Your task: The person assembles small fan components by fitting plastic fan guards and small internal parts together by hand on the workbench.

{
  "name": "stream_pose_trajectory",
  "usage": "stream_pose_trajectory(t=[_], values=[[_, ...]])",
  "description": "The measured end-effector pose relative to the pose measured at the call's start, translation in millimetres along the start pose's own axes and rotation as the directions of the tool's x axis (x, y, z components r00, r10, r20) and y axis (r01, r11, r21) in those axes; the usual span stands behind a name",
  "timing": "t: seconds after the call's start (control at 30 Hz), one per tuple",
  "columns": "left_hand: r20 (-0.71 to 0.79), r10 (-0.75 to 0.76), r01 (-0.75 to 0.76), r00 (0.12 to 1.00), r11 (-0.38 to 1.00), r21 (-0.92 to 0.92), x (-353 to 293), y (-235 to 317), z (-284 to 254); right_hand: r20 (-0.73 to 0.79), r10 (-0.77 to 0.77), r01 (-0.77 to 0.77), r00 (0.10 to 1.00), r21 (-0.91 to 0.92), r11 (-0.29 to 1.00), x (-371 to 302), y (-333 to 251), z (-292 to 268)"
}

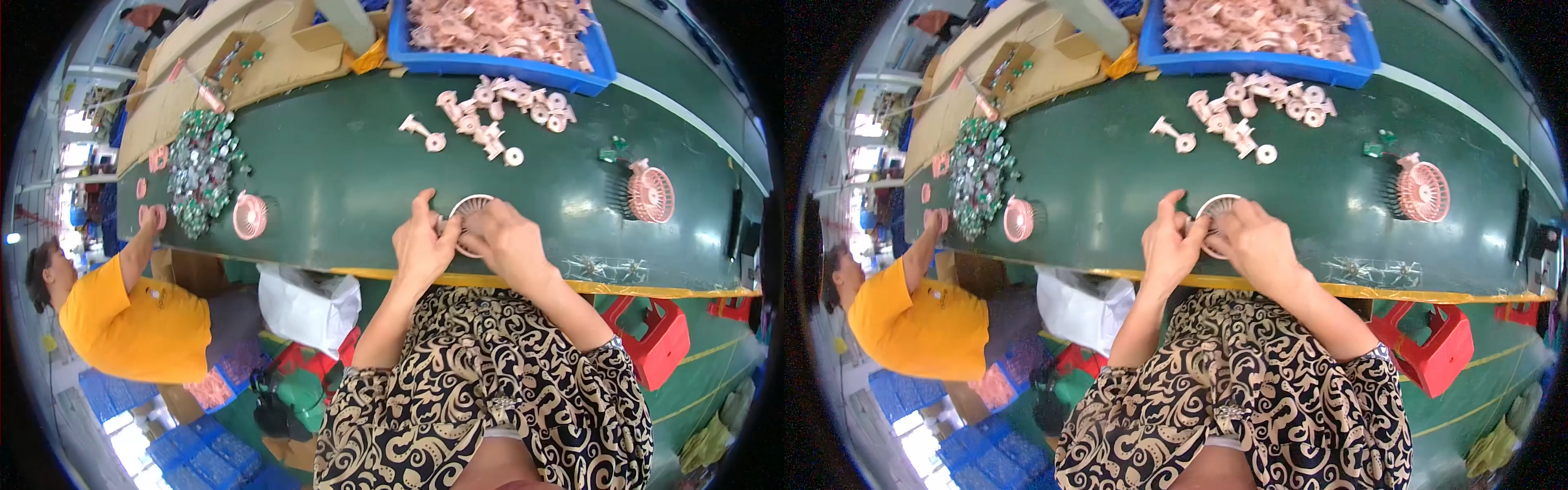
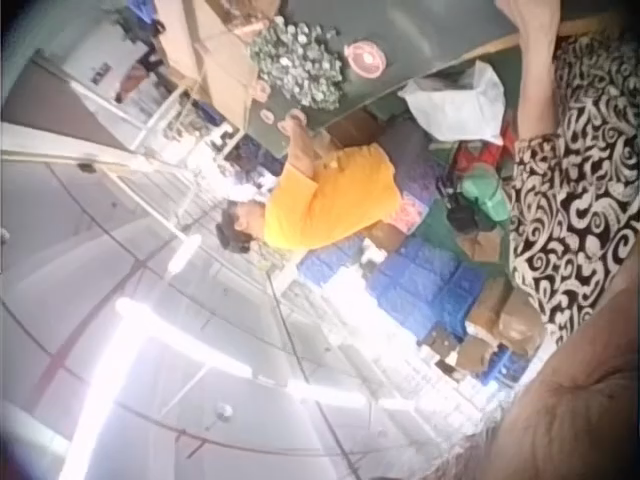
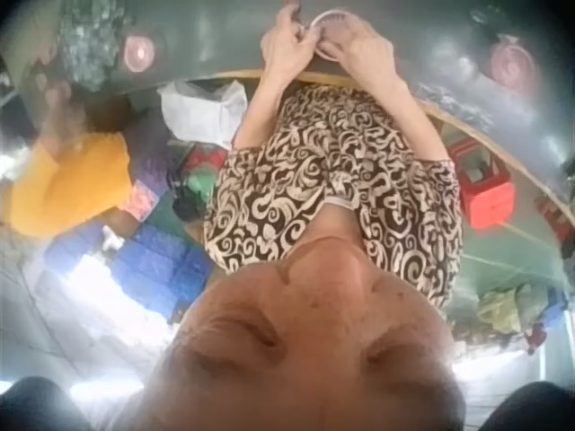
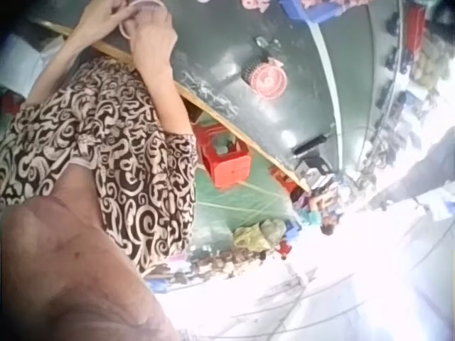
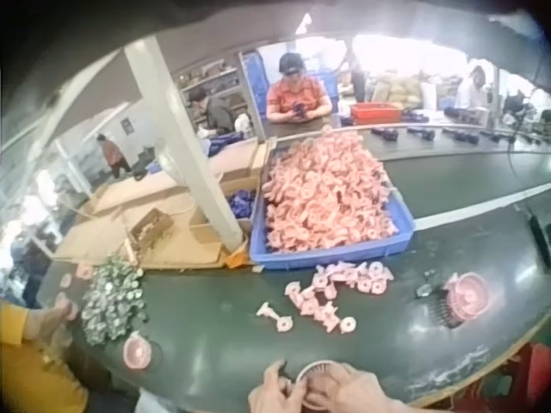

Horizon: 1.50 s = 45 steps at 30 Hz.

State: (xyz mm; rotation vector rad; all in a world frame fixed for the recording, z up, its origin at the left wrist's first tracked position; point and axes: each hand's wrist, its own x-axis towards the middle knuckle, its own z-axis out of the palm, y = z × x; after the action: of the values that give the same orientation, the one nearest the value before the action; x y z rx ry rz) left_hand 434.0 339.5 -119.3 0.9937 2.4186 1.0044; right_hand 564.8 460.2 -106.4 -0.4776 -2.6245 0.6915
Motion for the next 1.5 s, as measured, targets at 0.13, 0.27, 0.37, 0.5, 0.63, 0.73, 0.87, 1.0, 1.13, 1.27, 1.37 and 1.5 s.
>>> stream_pose_trajectory(t=[0.13, 0.27, 0.37, 0.5, 0.63, 0.73, 0.87, 1.0, 1.13, 1.27, 1.37, 1.5], values=[[0.099, -0.035, 0.045, 0.994, 0.994, -0.096, 7, -4, -2, 0.024, -0.053, 0.050, 0.998, 0.098, 0.994, -17, 13, -15], [-0.008, 0.112, -0.112, 0.994, 0.973, -0.204, 4, -11, -23, -0.013, 0.059, -0.058, 0.998, 0.080, 0.995, -45, 35, -43], [-0.091, 0.118, -0.133, 0.989, 0.975, -0.176, 11, -23, -31, -0.168, 0.308, -0.324, 0.936, -0.076, 0.943, -68, 62, -78], [-0.239, 0.089, -0.105, 0.967, 0.993, -0.059, 12, -48, -48, -0.324, 0.441, -0.517, 0.837, -0.202, 0.832, -86, 123, -112], [-0.379, 0.083, -0.046, 0.922, 0.993, 0.106, 13, -69, -73, -0.516, 0.400, -0.608, 0.758, -0.333, 0.721, -86, 207, -142], [-0.526, 0.214, 0.032, 0.823, 0.908, 0.419, 16, -100, -95, -0.625, 0.383, -0.698, 0.680, -0.394, 0.597, -65, 224, -162], [-0.672, 0.303, 0.169, 0.675, 0.824, 0.541, 18, -144, -133, -0.609, 0.313, -0.567, 0.729, -0.281, 0.775, -21, 195, -139], [-0.808, 0.184, 0.405, 0.559, 0.790, 0.460, 26, -189, -156, -0.454, 0.298, -0.349, 0.840, -0.031, 0.937, 26, 160, -92], [-0.772, 0.033, 0.425, 0.634, 0.820, 0.384, 27, -222, -177, -0.449, 0.173, -0.210, 0.877, -0.032, 0.977, 59, 144, -63], [-0.671, 0.117, 0.109, 0.732, 0.952, 0.285, 12, -212, -172, -0.313, 0.126, -0.183, 0.941, -0.158, 0.970, 78, 144, -48], [-0.551, 0.123, 0.110, 0.825, 0.922, 0.371, 5, -159, -142, -0.257, 0.089, -0.146, 0.962, -0.212, 0.966, 79, 153, -58], [-0.255, -0.039, 0.050, 0.966, 0.998, 0.036, -7, -69, -88, -0.276, 0.174, -0.184, 0.945, -0.013, 0.983, 76, 152, -71]])
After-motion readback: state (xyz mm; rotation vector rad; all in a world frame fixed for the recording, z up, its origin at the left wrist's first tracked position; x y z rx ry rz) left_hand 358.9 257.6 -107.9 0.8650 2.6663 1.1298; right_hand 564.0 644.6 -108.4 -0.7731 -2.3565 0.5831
